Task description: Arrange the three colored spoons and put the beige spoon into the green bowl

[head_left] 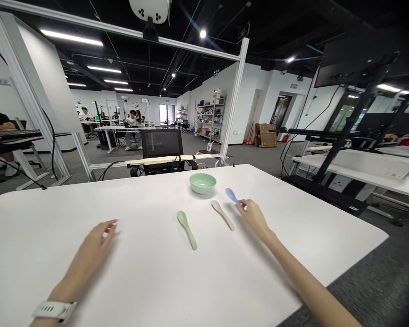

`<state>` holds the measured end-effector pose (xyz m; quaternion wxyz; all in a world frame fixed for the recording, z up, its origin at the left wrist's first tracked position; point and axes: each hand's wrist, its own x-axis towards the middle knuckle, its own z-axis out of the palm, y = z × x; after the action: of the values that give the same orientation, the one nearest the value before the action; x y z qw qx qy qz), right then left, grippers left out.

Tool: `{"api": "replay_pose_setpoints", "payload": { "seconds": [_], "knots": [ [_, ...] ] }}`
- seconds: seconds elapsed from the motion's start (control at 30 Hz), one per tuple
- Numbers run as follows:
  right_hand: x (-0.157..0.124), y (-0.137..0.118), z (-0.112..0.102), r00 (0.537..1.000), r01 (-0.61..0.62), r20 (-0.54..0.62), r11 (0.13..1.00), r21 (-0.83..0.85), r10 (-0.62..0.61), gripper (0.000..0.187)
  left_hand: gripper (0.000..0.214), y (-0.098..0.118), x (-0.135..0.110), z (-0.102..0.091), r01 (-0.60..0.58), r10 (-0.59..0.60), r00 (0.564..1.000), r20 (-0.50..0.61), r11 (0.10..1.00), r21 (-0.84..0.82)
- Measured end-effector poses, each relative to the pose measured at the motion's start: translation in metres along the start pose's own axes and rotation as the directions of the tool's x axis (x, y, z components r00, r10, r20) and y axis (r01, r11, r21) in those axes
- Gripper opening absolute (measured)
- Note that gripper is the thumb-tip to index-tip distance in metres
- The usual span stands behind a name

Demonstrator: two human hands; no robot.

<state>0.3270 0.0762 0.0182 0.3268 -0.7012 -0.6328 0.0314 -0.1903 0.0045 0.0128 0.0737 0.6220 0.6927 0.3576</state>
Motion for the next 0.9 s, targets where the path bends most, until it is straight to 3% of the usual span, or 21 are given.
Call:
{"api": "replay_pose_setpoints", "payload": {
  "seconds": [0.07, 0.17, 0.27, 0.33, 0.43, 0.6, 0.67, 0.8, 0.9],
  "knots": [
    [-0.020, -0.042, 0.008, 0.990, 0.107, 0.069, 0.974, 0.200, -0.123, 0.030, 0.064, 0.054, -0.006, 0.019, 0.055, -0.020, 0.980, 0.199, 0.983, -0.176],
    [-0.053, -0.105, 0.024, 0.946, 0.176, 0.187, 0.905, 0.387, -0.264, 0.026, 0.076, 0.123, -0.016, 0.052, 0.178, 0.009, 0.895, 0.446, 0.910, -0.375],
    [-0.080, -0.149, 0.036, 0.905, 0.161, 0.278, 0.865, 0.475, -0.321, 0.017, 0.079, 0.161, -0.022, 0.072, 0.335, -0.003, 0.805, 0.593, 0.828, -0.450],
    [-0.088, -0.164, 0.039, 0.882, 0.141, 0.331, 0.858, 0.493, -0.335, 0.017, 0.075, 0.168, -0.023, 0.075, 0.375, 0.005, 0.776, 0.631, 0.800, -0.468],
    [-0.088, -0.171, 0.037, 0.851, 0.145, 0.380, 0.858, 0.492, -0.362, 0.022, 0.070, 0.162, -0.019, 0.074, 0.360, -0.006, 0.790, 0.613, 0.814, -0.456],
    [-0.080, -0.162, 0.043, 0.906, 0.220, 0.297, 0.935, 0.277, -0.302, 0.029, 0.071, 0.142, -0.002, 0.079, 0.301, -0.074, 0.838, 0.541, 0.890, -0.344],
    [-0.080, -0.158, 0.051, 0.898, 0.246, 0.323, 0.949, 0.198, -0.300, 0.030, 0.069, 0.138, 0.003, 0.085, 0.270, -0.088, 0.843, 0.530, 0.923, -0.275],
    [-0.077, -0.146, 0.063, 0.863, 0.278, 0.352, 0.922, 0.269, -0.363, 0.042, 0.064, 0.142, 0.008, 0.100, 0.220, -0.112, 0.833, 0.542, 0.966, -0.139],
    [-0.056, -0.123, 0.057, 0.905, 0.244, 0.268, 0.920, 0.305, -0.329, 0.046, 0.059, 0.152, 0.008, 0.110, 0.189, -0.129, 0.823, 0.554, 0.981, -0.053]
  ]
}}
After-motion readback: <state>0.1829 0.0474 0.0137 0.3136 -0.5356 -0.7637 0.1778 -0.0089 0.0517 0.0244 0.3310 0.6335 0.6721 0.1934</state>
